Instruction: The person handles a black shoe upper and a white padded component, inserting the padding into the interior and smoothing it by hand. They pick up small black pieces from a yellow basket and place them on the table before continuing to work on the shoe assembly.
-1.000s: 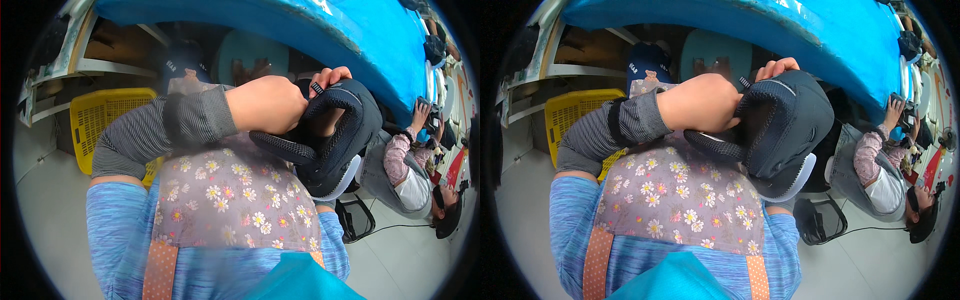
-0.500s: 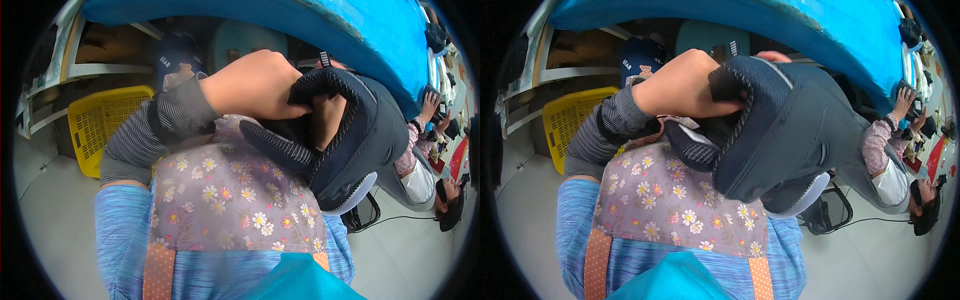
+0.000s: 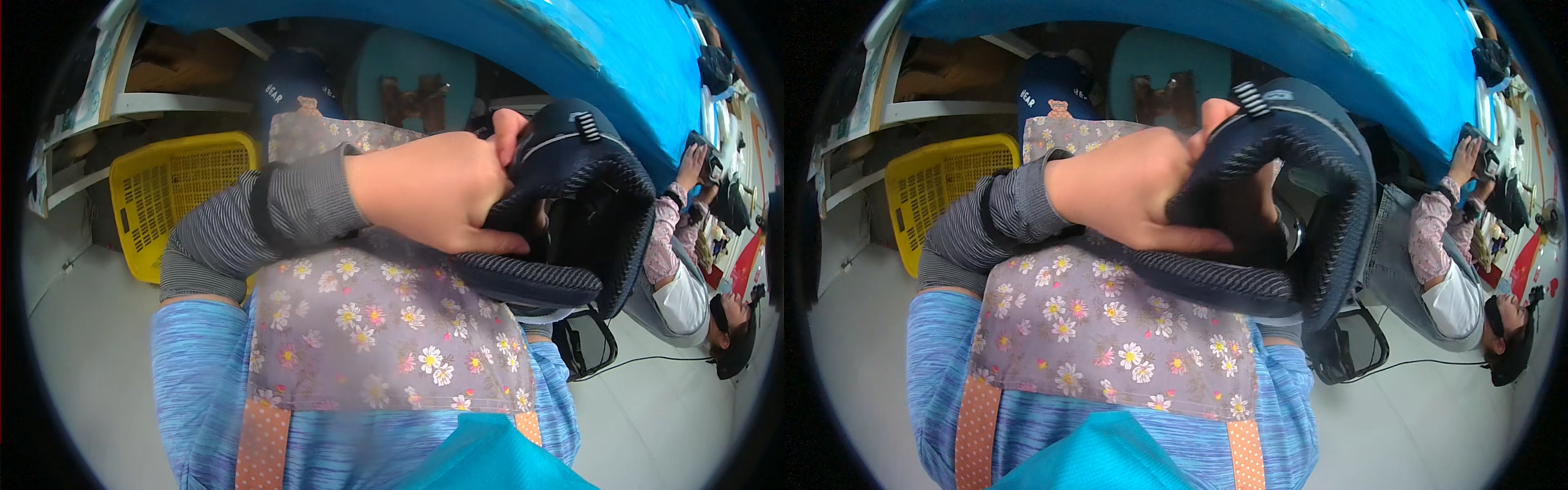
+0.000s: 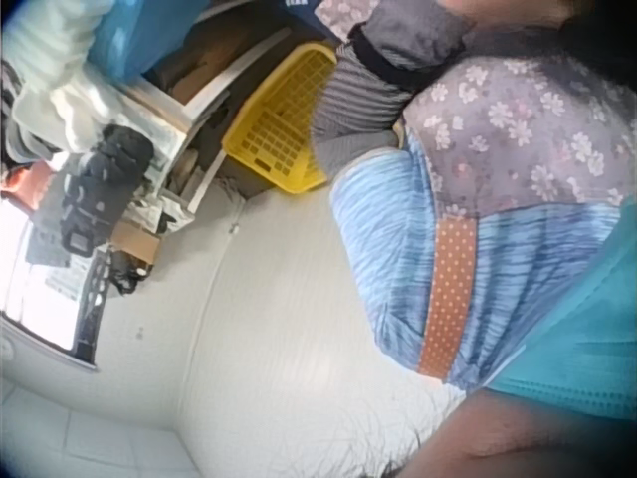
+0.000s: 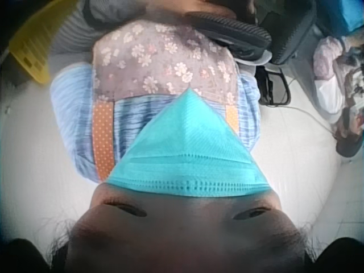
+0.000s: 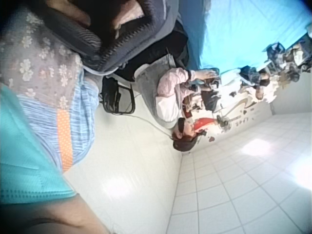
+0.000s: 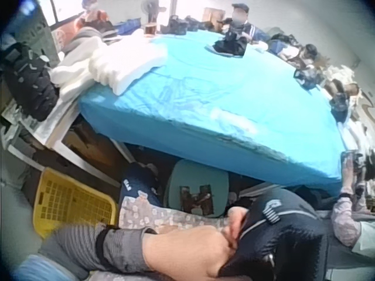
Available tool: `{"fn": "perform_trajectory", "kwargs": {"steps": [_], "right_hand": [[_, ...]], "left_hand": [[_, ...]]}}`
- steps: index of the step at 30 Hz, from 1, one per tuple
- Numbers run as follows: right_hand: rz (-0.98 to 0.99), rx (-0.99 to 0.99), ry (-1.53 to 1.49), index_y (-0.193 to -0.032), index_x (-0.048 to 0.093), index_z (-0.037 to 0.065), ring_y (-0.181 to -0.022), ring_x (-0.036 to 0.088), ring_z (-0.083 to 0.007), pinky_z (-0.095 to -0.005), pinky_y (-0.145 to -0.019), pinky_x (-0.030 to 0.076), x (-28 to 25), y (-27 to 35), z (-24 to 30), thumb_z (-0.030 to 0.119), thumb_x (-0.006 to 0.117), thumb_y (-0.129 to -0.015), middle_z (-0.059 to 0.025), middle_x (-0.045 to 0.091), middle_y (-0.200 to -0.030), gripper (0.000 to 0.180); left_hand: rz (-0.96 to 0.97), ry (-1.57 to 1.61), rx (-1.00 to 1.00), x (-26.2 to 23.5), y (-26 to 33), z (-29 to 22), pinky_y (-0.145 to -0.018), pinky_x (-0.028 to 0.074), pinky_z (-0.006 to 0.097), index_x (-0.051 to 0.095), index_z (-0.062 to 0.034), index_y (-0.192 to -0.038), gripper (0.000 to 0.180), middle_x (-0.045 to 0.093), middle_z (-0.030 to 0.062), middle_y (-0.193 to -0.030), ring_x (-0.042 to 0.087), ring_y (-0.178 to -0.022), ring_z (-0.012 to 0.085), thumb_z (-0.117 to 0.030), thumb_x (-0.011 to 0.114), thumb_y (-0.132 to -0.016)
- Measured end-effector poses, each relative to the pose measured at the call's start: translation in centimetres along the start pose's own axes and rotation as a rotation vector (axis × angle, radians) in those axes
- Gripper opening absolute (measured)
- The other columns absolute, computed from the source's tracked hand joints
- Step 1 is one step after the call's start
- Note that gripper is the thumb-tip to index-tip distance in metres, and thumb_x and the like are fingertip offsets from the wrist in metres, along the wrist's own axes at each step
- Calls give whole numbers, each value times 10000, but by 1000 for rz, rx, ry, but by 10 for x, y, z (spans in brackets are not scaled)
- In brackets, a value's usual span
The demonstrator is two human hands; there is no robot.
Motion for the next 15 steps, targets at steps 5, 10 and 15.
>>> {"fn": "perform_trajectory", "kwargs": {"steps": [5, 10, 15], "right_hand": [[-200, -216, -147, -952, 487, 59, -661, 513, -136, -254, -586, 427, -5, 8, -3, 239, 699, -922, -49, 546, -723, 280], [-463, -265, 447, -1096, 488, 46, -838, 543, -144, -247, -734, 448, -8, 41, 22, 193, 729, -883, -55, 557, -916, 353], [-535, -436, 442, -1257, 379, 44, -1008, 515, -181, -288, -868, 419, -24, 46, 3, 210, 817, -786, -68, 527, -1095, 664]], "left_hand": [[-33, 14, 73, -1, 11, 10, -540, 474, 391, 638, -35, -851, 349, 600, 176, -681, 587, -588, 385, -336, 810, -816], [-115, 67, 64, -23, 17, 13, -524, 450, 412, 606, -42, -665, 415, 570, 165, -603, 567, -567, 385, -384, 748, -851], [-48, 84, 91, -25, 21, 6, -533, 457, 396, 636, -30, -725, 433, 592, 168, -638, 578, -575, 370, -423, 732, -880]]}}
Point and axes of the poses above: each hand's wrist, its own y-axis away from the middle knuckle, its own x-axis out of the palm, z = x × y, the point moved 10 cm from there along -y, towards the middle knuckle
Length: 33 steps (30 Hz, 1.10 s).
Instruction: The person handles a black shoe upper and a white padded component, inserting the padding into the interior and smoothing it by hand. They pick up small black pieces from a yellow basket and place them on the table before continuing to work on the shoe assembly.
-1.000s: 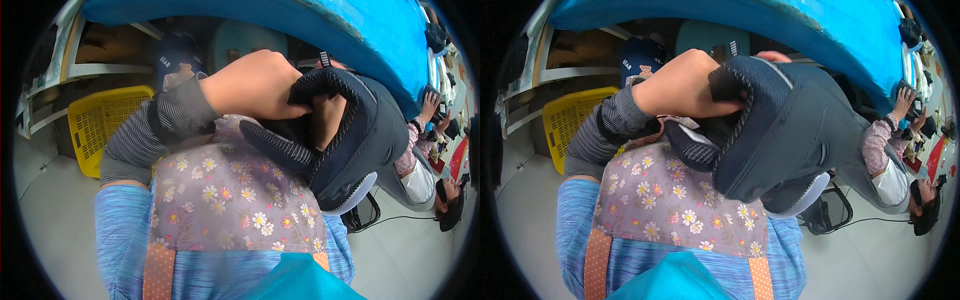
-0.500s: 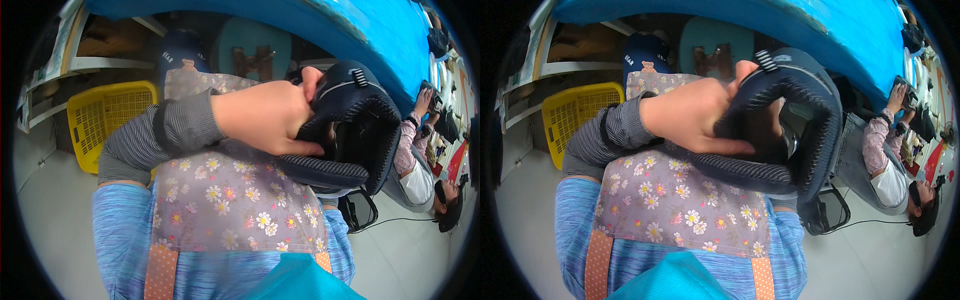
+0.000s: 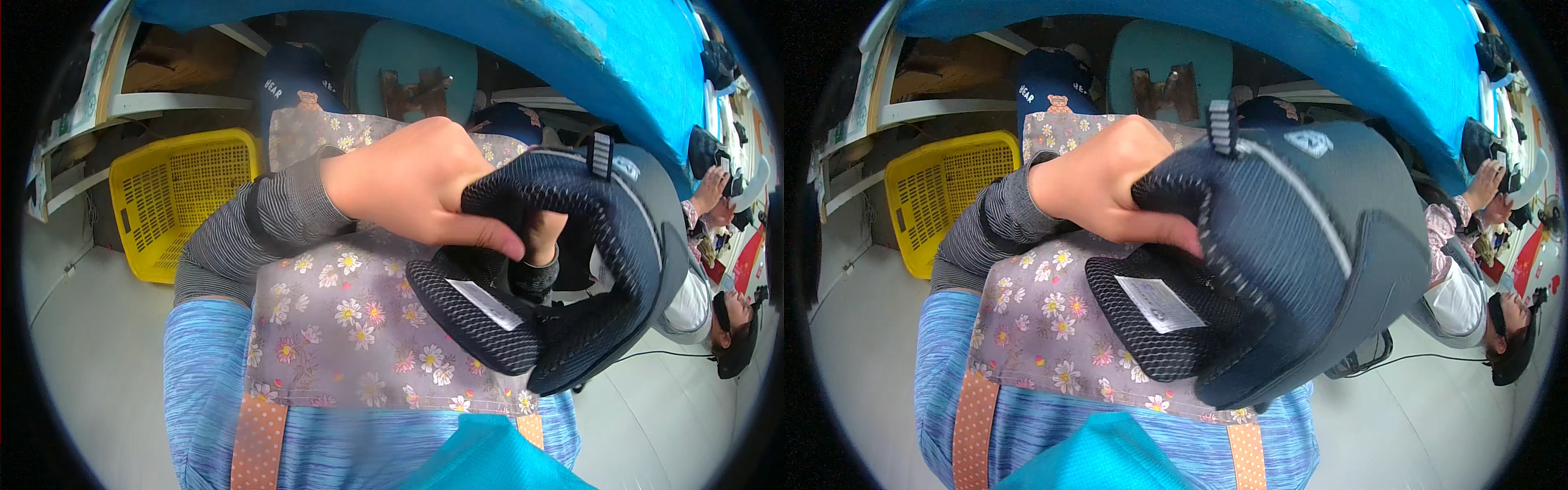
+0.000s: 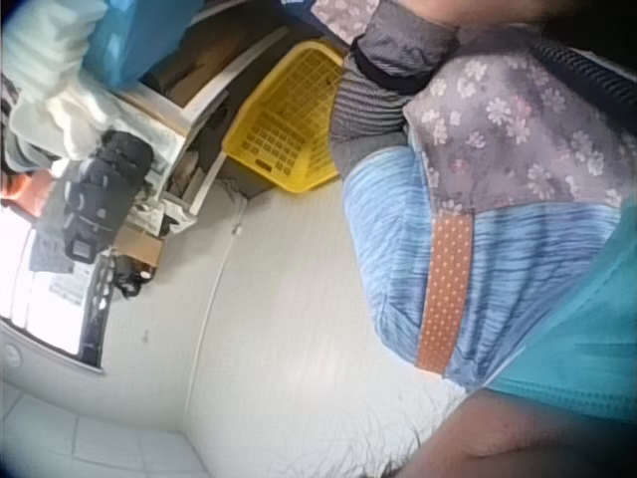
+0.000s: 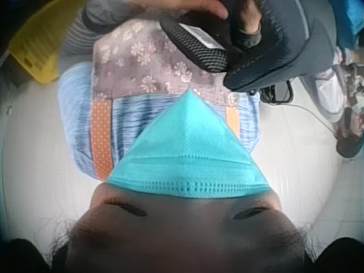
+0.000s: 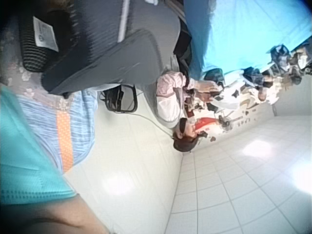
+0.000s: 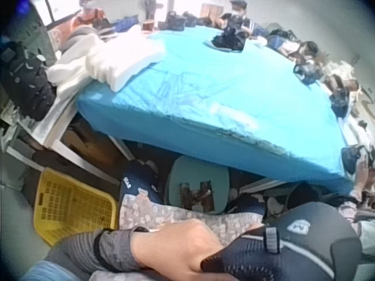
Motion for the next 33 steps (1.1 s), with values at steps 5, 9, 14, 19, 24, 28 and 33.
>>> {"fn": "perform_trajectory", "kwargs": {"steps": [5, 9, 14, 19, 24, 28, 33], "right_hand": [[-31, 0, 35, -1419, 270, 42, -1179, 487, -218, -328, -1002, 391, -5, 13, -9, 228, 904, -689, -81, 497, -1274, 984], [4, 57, 73, -1547, 182, 41, -1315, 465, -247, -360, -1109, 368, 1, 29, -1, 242, 974, -612, -91, 472, -1417, 1242], [88, 37, 85, -1505, 275, 29, -1275, 500, -253, -361, -1089, 390, -10, 34, -5, 266, 963, -639, -108, 507, -1377, 1131], [-64, -92, 132, -1390, 382, 13, -1187, 545, -261, -367, -1033, 425, -26, 30, -1, 224, 916, -693, -110, 555, -1280, 903], [-77, -187, 167, -1291, 455, 6, -1116, 571, -270, -372, -981, 448, -26, 28, 7, 192, 891, -709, -118, 587, -1194, 751], [-115, -321, 220, -1211, 513, 1, -1059, 592, -277, -376, -939, 467, -20, 20, 17, 166, 871, -721, -125, 612, -1125, 629], [-78, -519, 379, -1112, 585, -7, -988, 618, -286, -381, -887, 490, -1, 21, 44, 133, 846, -737, -133, 644, -1039, 477]], "left_hand": [[-143, 365, -200, -4, 6, 21, -580, 464, 353, 683, -20, -915, 405, 629, 182, -717, 596, -606, 311, -419, 639, -968], [-75, 536, -384, -2, 11, 29, -707, 473, 313, 653, 0, -1045, 352, 664, 71, -848, 574, -770, 133, -347, 614, -999], [-39, 666, -358, 6, 9, 25, -850, 480, 321, 632, 12, -1091, 314, 678, 111, -1040, 610, -933, 196, -288, 605, -1001], [-39, 565, -296, 0, 5, 15, -717, 495, 313, 672, 2, -998, 279, 675, 104, -831, 604, -761, 163, -275, 637, -982], [68, 203, -268, -1, 5, 9, -663, 512, 319, 705, -12, -966, 222, 699, 108, -763, 632, -704, 138, -230, 671, -943], [3, 566, -325, -4, 5, 3, -548, 446, 318, 629, 16, -798, 136, 606, 109, -659, 536, -570, 147, -78, 727, -795], [-48, 715, -320, 2, 5, 13, -628, 459, 303, 640, 37, -869, 136, 621, 71, -717, 539, -682, 104, -89, 667, -911]]}}
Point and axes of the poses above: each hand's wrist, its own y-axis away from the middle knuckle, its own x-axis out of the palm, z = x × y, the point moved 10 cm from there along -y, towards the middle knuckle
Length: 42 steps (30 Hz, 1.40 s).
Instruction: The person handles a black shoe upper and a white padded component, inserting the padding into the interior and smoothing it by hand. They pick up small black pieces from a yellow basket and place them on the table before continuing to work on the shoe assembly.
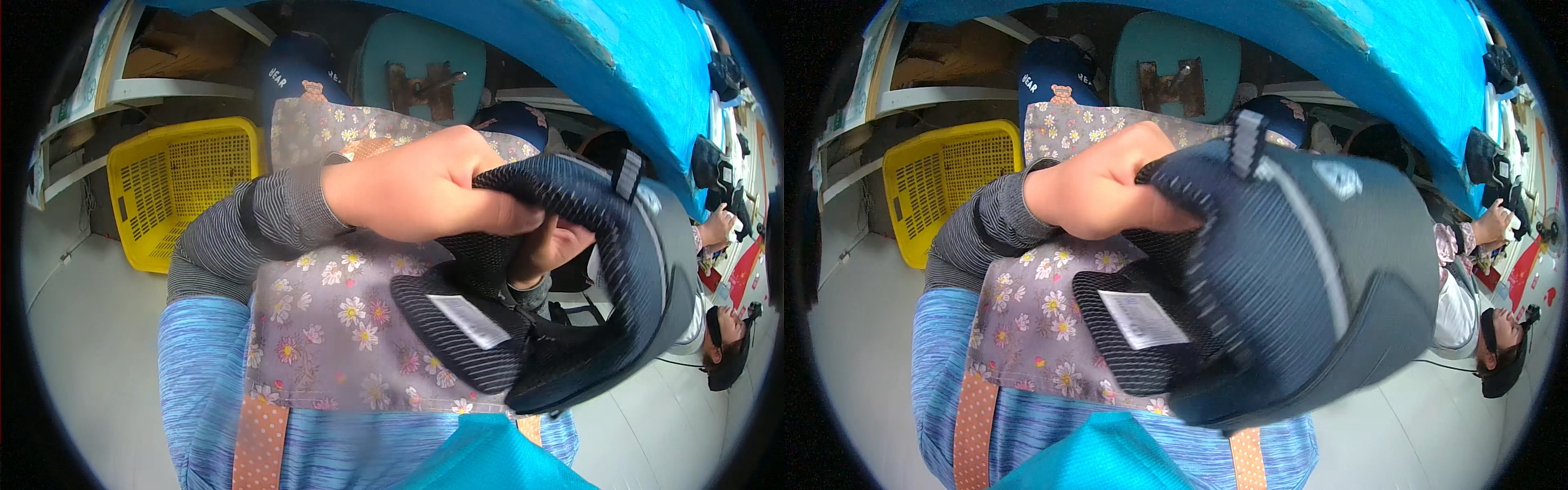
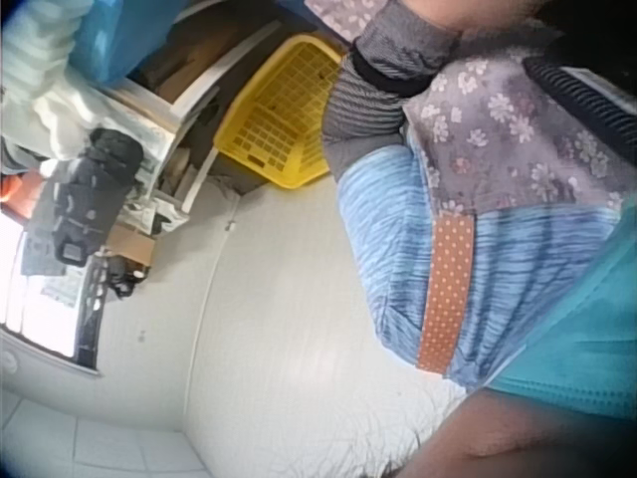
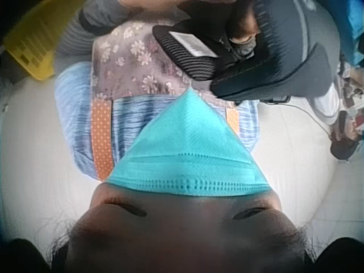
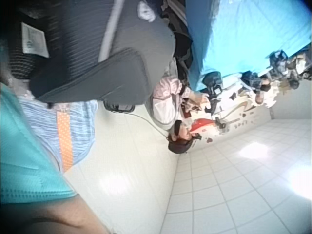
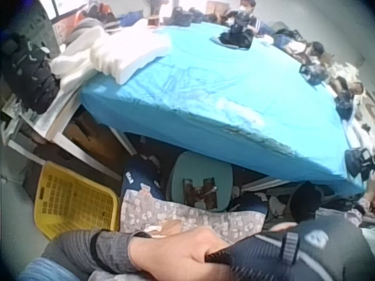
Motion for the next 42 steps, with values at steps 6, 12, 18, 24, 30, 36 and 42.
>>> {"fn": "perform_trajectory", "kwargs": {"steps": [6, 12, 18, 24, 30, 36, 42], "right_hand": [[462, -333, 286, -992, 673, -15, -902, 650, -297, -387, -825, 518, 28, -11, 77, 94, 816, -755, -143, 682, -936, 297], [743, -81, 479, -918, 704, -38, -874, 664, -336, -399, -780, 527, 45, -25, 72, -36, 760, -704, -173, 686, -948, 222], [712, -68, 431, -891, 701, -20, -822, 652, -334, -378, -745, 517, 53, -23, 64, -30, 750, -640, -163, 676, -895, 256], [879, -48, 407, -1018, 688, 27, -840, 653, -270, -355, -763, 507, 52, -18, 56, -33, 726, -712, -124, 642, -928, 314], [852, -51, 393, -988, 661, 22, -838, 645, -266, -360, -800, 505, 37, -8, 55, -16, 735, -700, -120, 644, -915, 300], [757, -41, 395, -952, 629, 17, -836, 635, -260, -365, -845, 502, 8, 9, 45, 3, 746, -685, -116, 646, -900, 291], [459, 53, 296, -948, 604, 11, -851, 627, -255, -367, -882, 497, -28, 10, 24, 28, 749, -691, -114, 646, -907, 295]], "left_hand": [[-66, -180, -105, -5, -1, 15, -714, 483, 322, 651, 33, -1039, 216, 648, 91, -802, 570, -762, 126, -166, 584, -987], [-163, -318, -218, -10, 4, 27, -752, 492, 356, 647, 7, -1092, 274, 675, 122, -852, 608, -787, 181, -235, 559, -1000], [-67, -639, -369, -3, 6, 26, -702, 499, 416, 659, -47, -1081, 349, 658, 205, -827, 643, -743, 345, -368, 581, -971], [-94, -771, -230, 4, 6, 17, -500, 392, 481, 699, -73, -832, 338, 585, 189, -620, 566, -556, 411, -379, 600, -936], [-181, -721, -113, 6, 6, 8, -543, 448, 462, 695, -59, -835, 294, 623, 202, -681, 611, -621, 408, -312, 585, -935], [-186, -632, -188, 1, 5, 18, -654, 485, 538, 697, -52, -836, 347, 654, 234, -765, 626, -731, 456, -353, 557, -934], [-275, -571, -108, -17, 10, 9, -646, 492, 506, 688, -71, -948, 287, 657, 207, -763, 635, -744, 435, -345, 605, -926]]}}
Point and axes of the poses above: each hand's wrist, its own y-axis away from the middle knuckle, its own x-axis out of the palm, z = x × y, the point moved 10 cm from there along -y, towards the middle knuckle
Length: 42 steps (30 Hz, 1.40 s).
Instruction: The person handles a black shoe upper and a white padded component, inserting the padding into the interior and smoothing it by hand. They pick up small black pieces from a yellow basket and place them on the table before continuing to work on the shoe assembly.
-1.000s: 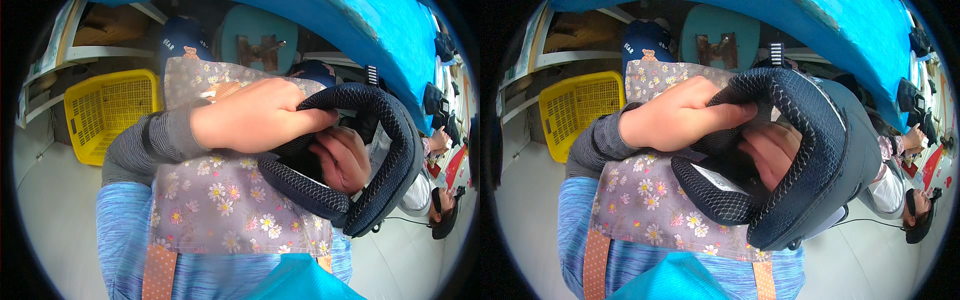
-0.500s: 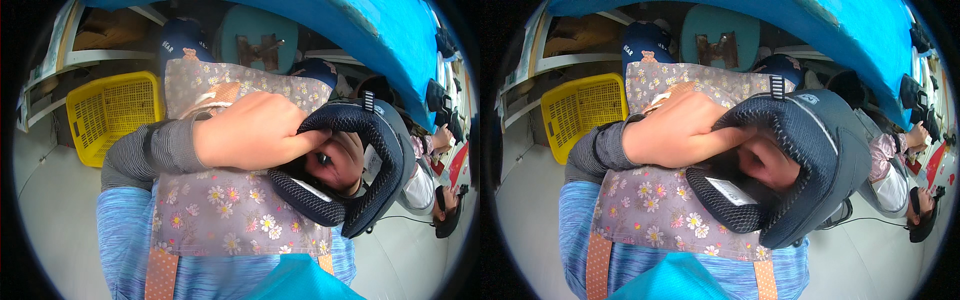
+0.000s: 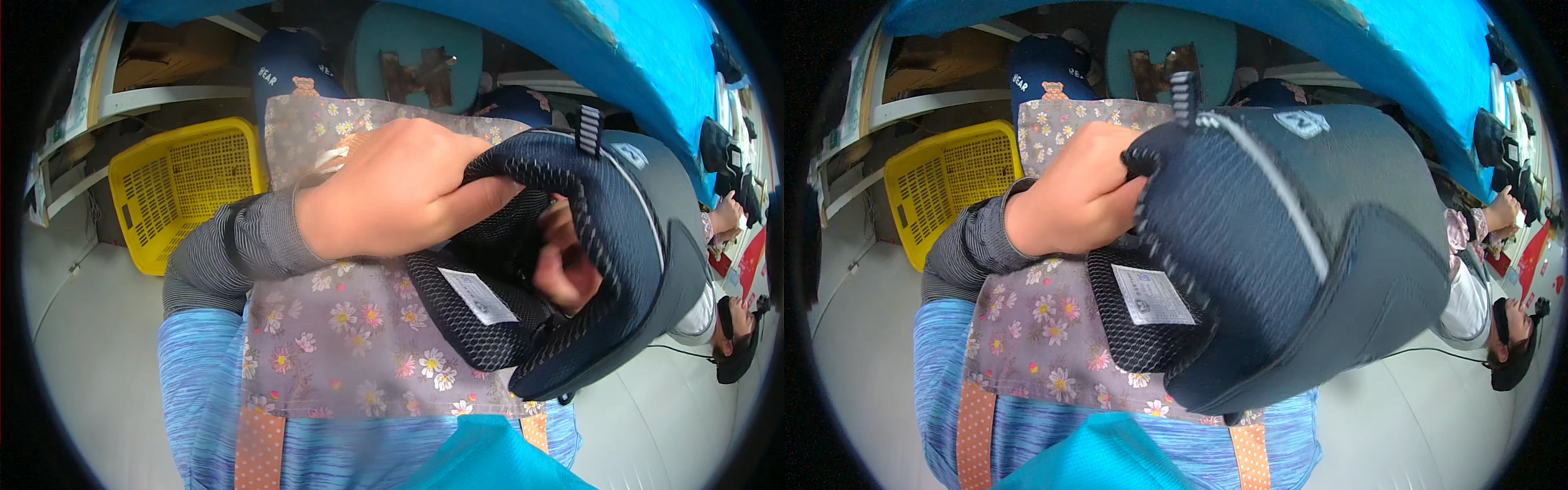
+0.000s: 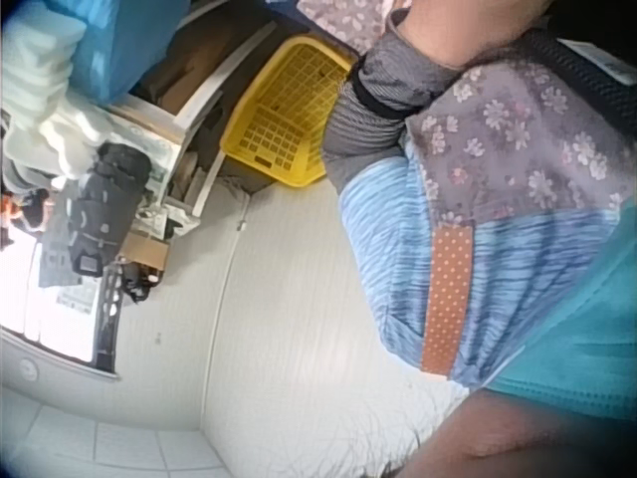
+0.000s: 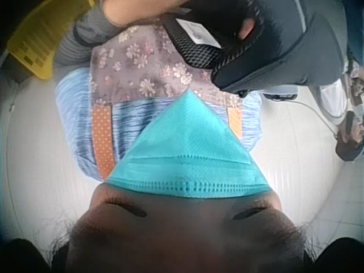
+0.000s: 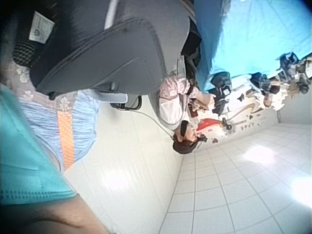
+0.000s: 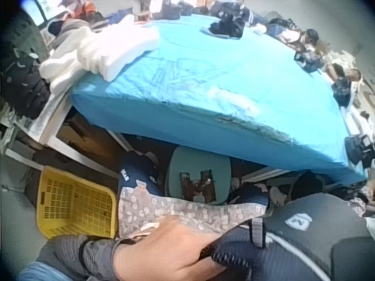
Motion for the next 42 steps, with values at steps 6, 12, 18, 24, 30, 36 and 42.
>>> {"fn": "perform_trajectory", "kwargs": {"steps": [6, 12, 18, 24, 30, 36, 42], "right_hand": [[50, 198, -410, -1009, 592, 6, -899, 620, -251, -365, -903, 489, 37, -34, -32, 62, 734, -739, -118, 643, -959, 310], [42, 320, -753, -1069, 580, 1, -948, 613, -246, -362, -925, 481, 65, -30, -66, 97, 720, -786, -122, 640, -1010, 330], [-20, 323, -796, -1130, 568, -5, -997, 606, -242, -359, -947, 472, 76, -28, -72, 132, 706, -834, -126, 636, -1062, 354], [-47, 284, -771, -1191, 556, -10, -1045, 599, -238, -356, -969, 464, 57, -35, -64, 166, 692, -881, -130, 633, -1113, 381], [-164, 321, -923, -1251, 544, -15, -1094, 592, -234, -353, -991, 455, 90, -28, -102, 201, 678, -929, -134, 630, -1164, 411], [-398, 51, -702, -1357, 486, -21, -1195, 564, -274, -378, -1057, 424, 54, -66, -66, 216, 645, -984, -176, 596, -1272, 469], [-119, -461, -845, -1112, 552, -16, -930, 660, -293, -377, -859, 574, 19, -102, -57, 112, 781, -841, -244, 651, -1029, 378]], "left_hand": [[11, -87, 207, 4, -5, -16, -650, 495, 491, 692, -100, -966, 253, 664, 196, -794, 644, -753, 416, -335, 618, -911], [68, 173, 429, 3, 0, -35, -618, 481, 413, 627, -3, -881, 191, 628, 200, -784, 617, -689, 389, -193, 601, -874], [97, 272, 338, -6, -3, -25, -627, 478, 395, 602, 39, -891, 130, 618, 195, -795, 626, -695, 338, -78, 587, -837], [-58, -48, 224, -13, -9, -13, -661, 515, 355, 622, 32, -888, 212, 631, 204, -765, 638, -676, 332, 24, 650, -679], [48, 339, 313, 9, -17, -15, -635, 508, 330, 730, -83, -877, 171, 709, 92, -760, 657, -653, 213, -228, 669, -944], [90, 248, -293, 10, -13, 66, -776, 507, 286, 695, 6, -1073, 221, 725, 49, -886, 615, -828, 102, -182, 674, -958], [-90, -336, -171, -20, -21, 34, -657, 520, 372, 681, -9, -998, 268, 693, 176, -824, 669, -704, 297, -201, 757, -827]]}}
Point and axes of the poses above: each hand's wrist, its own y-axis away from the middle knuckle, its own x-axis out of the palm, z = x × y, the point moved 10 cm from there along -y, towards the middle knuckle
